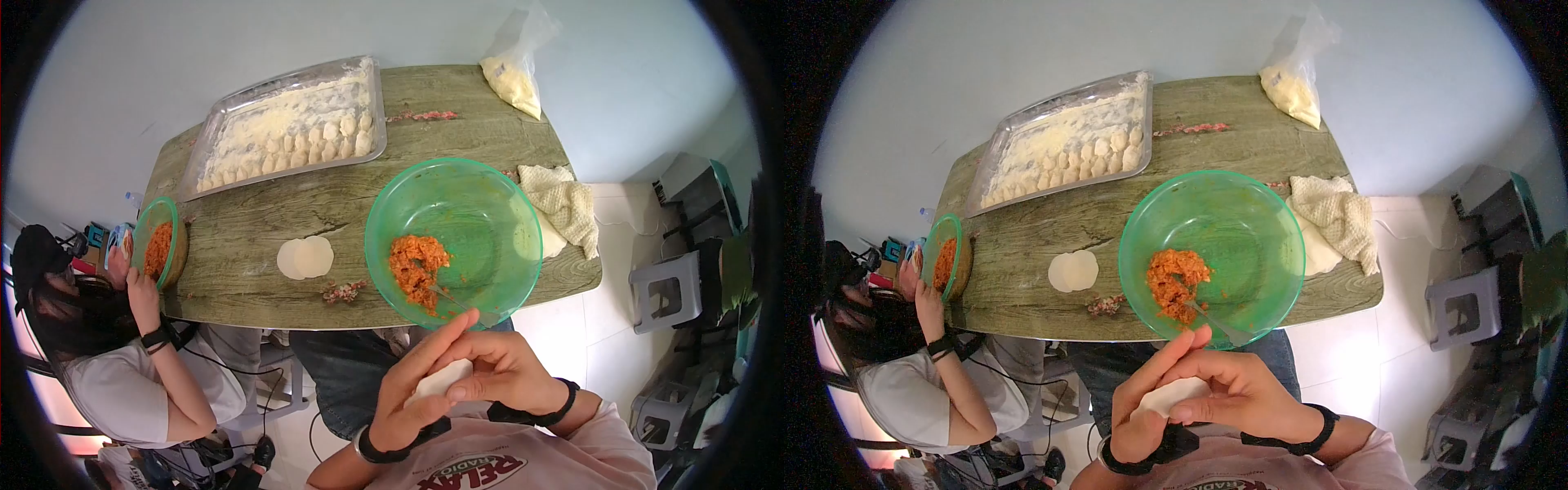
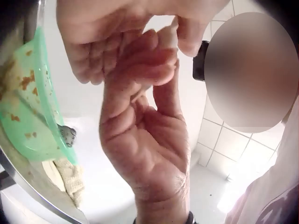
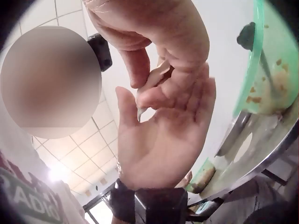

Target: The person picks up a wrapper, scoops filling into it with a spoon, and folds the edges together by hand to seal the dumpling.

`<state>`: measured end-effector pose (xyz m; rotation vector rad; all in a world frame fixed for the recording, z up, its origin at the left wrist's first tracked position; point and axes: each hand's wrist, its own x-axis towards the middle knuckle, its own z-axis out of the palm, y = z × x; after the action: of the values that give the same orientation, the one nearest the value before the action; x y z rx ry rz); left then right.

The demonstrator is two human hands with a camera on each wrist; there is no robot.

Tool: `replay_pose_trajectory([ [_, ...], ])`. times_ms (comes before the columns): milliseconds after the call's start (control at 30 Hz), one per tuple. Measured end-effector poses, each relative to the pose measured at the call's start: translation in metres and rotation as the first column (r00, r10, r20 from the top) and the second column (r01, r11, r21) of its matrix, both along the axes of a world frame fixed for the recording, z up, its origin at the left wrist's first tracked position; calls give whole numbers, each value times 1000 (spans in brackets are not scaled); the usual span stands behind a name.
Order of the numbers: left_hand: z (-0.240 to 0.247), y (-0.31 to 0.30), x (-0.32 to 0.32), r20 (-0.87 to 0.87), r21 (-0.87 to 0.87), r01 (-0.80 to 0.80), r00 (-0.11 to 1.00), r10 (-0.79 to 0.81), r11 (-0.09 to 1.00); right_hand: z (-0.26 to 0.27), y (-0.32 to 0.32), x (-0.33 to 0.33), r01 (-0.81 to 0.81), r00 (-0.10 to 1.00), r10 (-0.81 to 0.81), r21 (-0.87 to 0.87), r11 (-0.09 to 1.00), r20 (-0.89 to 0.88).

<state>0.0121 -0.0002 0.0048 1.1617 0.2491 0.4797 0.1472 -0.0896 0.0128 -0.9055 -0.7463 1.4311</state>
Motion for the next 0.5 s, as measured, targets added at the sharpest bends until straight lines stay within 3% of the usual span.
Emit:
replay_pose_trajectory([
  [100, -4, 1, -2, -32, -61, -32, 999, 30, 998, 5, -1, 0, -1, 1000, 3, -89, 996, 16],
  [200, 3, -2, -3, -5, -120, -39, 999, 39, 992, 0, 0, -1, 18, 1000, -19, -37, 999, -10],
  [500, -5, -9, 0, -53, -45, -202, 978, 200, 978, 2, 3, -8, 100, 993, -98, -23, 995, 66],
])
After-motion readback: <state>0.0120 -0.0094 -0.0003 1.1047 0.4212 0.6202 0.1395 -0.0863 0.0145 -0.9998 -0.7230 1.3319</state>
